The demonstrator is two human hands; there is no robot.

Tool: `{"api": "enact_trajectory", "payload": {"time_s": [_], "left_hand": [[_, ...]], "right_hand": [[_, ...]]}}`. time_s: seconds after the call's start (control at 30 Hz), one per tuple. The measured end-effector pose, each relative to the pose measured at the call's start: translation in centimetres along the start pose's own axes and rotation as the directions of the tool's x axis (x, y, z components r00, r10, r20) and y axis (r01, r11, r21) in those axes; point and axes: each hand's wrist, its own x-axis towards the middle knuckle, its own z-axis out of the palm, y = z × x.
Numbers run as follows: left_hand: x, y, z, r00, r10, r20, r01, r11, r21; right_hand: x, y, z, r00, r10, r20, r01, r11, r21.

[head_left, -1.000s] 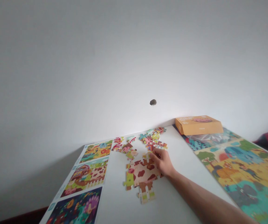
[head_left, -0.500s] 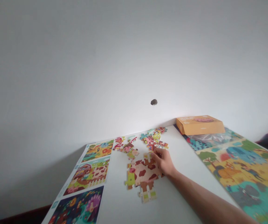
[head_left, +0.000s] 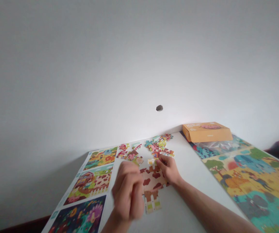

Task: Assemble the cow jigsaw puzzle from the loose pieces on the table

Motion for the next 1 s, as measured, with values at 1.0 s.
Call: {"api": "enact_trajectory", "payload": {"time_s": [1.0], "left_hand": [[1.2, -5.1, 1.9, 0.861, -0.348, 0.371, 0.42, 0.898, -0.132]], "right_hand": [[-0.9, -1.2, -0.7, 0.925, -0.137, 0.354, 0.238, 0.935, -0.261]]}}
